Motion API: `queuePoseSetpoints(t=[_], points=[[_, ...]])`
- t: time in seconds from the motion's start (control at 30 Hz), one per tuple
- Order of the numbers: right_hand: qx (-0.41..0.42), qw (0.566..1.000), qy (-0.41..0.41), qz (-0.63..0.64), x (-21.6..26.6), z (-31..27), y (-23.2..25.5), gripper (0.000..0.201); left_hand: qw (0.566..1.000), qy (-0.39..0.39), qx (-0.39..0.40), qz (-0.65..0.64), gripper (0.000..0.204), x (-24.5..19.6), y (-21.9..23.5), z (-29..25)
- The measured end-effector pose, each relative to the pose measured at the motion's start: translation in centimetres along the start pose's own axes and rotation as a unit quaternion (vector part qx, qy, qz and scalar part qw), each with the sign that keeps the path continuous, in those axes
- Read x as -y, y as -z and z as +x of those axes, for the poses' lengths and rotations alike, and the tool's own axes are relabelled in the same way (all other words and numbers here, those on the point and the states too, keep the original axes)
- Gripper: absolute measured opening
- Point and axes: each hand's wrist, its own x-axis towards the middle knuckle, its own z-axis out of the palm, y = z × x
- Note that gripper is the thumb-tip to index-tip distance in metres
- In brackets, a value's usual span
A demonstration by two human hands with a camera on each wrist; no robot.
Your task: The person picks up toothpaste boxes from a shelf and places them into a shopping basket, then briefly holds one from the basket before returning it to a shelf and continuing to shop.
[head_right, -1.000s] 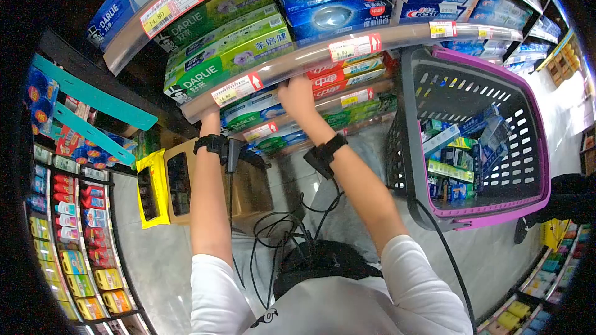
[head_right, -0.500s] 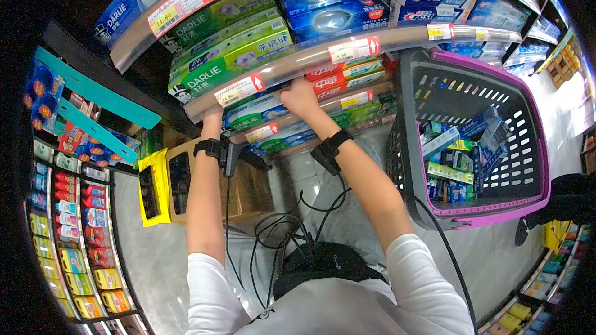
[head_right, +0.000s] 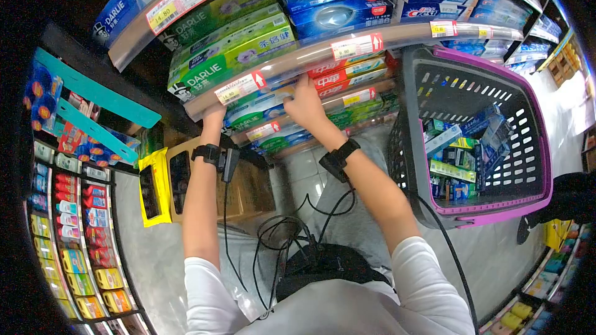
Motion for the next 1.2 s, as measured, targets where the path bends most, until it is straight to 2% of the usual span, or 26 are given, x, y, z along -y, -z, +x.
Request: queuePoseSetpoints(t=[0.1,0.2,0.3,0.4,0.43,0.53,0.57,0.6,0.63,0.7,0.73,0.77,0.83,0.97,1.07,1.2], points=[[-0.019,0.999,0.033,-0.007,0.1,-0.2,0.1,0.066,1.000,-0.012,-0.003,0.000,0.043,-0.2,-0.2,0.1],[-0.023,1.000,-0.009,0.002,0.3,-0.5,0.6,0.053,1.000,-0.009,-0.003,-0.005,0.043,-1.1,0.4,-0.4],[-0.106,0.993,0.029,0.045,-0.3,-0.7,1.4,0.034,1.000,0.006,0.008,-0.027,0.036,-4.7,3.7,-2.1],[-0.179,0.980,-0.056,0.058,0.7,-0.9,3.1,0.020,0.996,-0.057,-0.020,-0.062,0.030,-7.9,5.7,-3.2],[-0.201,0.972,-0.060,0.110,0.2,-0.6,3.3,0.019,0.995,-0.092,-0.016,-0.046,0.030,-8.9,6.0,-3.7],[-0.308,0.946,-0.021,-0.098,-0.1,-0.1,4.6,0.020,0.983,-0.186,-0.001,-0.001,0.034,-12.3,6.1,-4.9],[-0.291,0.950,-0.023,-0.115,0.2,0.1,5.1,0.021,0.978,-0.206,0.008,0.013,0.037,-13.6,6.2,-5.3],[-0.282,0.940,-0.003,-0.195,-0.4,0.5,5.1,0.022,0.973,-0.227,0.018,0.027,0.040,-14.7,6.2,-5.8],[-0.270,0.923,0.015,-0.274,-1.2,1.1,5.1,0.023,0.967,-0.242,0.065,0.038,0.045,-15.7,6.4,-6.2],[-0.229,0.890,0.035,-0.392,-2.2,2.0,5.4,0.027,0.948,-0.317,0.034,0.006,0.050,-17.1,5.2,-6.3],[-0.223,0.892,0.043,-0.390,-2.4,2.3,5.6,0.028,0.935,-0.353,0.018,-0.010,0.054,-17.7,4.8,-6.3],[-0.217,0.895,0.052,-0.387,-2.6,2.5,5.7,0.029,0.933,-0.356,0.047,0.001,0.061,-18.3,4.5,-6.4],[-0.213,0.884,0.084,-0.408,-3.6,3.5,5.5,0.031,0.923,-0.383,0.035,-0.001,0.060,-19.1,3.6,-6.5],[-0.222,0.906,0.060,-0.355,-3.4,3.0,5.6,0.039,0.918,-0.396,0.020,0.006,0.058,-20.1,2.2,-6.6],[-0.211,0.908,0.044,-0.358,-2.6,2.2,6.6,0.043,0.927,-0.374,-0.009,0.033,0.050,-20.6,1.6,-6.9],[-0.203,0.927,0.044,-0.312,-2.1,1.6,7.4,0.048,0.919,-0.382,-0.019,0.097,0.034,-20.1,1.3,-7.2]])
